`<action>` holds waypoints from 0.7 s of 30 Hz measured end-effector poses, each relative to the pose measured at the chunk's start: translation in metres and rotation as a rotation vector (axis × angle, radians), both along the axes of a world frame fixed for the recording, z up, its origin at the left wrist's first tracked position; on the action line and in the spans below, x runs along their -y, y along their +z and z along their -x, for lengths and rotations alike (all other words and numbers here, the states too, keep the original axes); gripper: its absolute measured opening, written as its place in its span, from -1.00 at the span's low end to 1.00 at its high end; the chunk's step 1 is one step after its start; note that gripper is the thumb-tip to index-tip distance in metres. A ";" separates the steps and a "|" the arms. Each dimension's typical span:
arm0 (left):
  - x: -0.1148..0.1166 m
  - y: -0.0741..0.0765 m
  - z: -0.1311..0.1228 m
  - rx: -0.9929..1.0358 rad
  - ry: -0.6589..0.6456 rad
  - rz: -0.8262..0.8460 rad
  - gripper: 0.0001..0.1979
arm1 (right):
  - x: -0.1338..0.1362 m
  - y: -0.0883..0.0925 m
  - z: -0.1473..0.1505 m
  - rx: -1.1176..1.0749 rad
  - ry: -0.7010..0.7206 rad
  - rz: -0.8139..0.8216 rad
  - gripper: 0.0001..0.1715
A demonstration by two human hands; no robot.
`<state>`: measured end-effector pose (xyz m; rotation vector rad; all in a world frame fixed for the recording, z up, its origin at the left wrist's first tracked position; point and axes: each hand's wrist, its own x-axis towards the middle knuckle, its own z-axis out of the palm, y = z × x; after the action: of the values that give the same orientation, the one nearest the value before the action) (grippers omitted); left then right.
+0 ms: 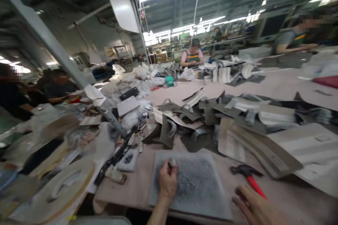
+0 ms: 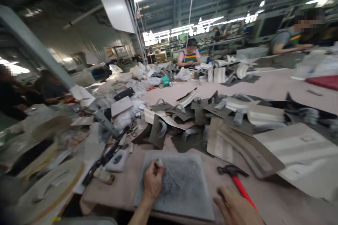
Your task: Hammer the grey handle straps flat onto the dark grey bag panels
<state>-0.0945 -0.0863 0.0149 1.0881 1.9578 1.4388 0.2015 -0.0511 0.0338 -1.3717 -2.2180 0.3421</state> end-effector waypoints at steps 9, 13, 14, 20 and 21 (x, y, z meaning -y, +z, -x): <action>-0.004 -0.001 0.010 0.104 -0.039 -0.050 -0.70 | -0.144 0.088 0.179 0.256 0.066 -0.171 -0.56; -0.007 -0.004 0.012 0.098 -0.009 -0.049 -0.66 | -0.183 0.091 0.208 0.398 0.134 -0.128 -0.78; -0.008 -0.005 0.013 0.096 -0.005 -0.050 -0.66 | -0.190 0.091 0.212 0.406 0.150 -0.114 -0.82; -0.007 -0.006 0.014 0.094 -0.007 -0.050 -0.67 | -0.194 0.114 0.197 0.350 0.127 -0.083 -0.75; -0.007 -0.006 0.014 0.097 -0.005 -0.047 -0.67 | -0.186 0.118 0.184 0.341 0.102 -0.077 -0.72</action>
<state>-0.1081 -0.0788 0.0090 1.0230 1.8617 1.5127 0.0171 0.1352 0.1518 -1.3601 -2.5543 0.0578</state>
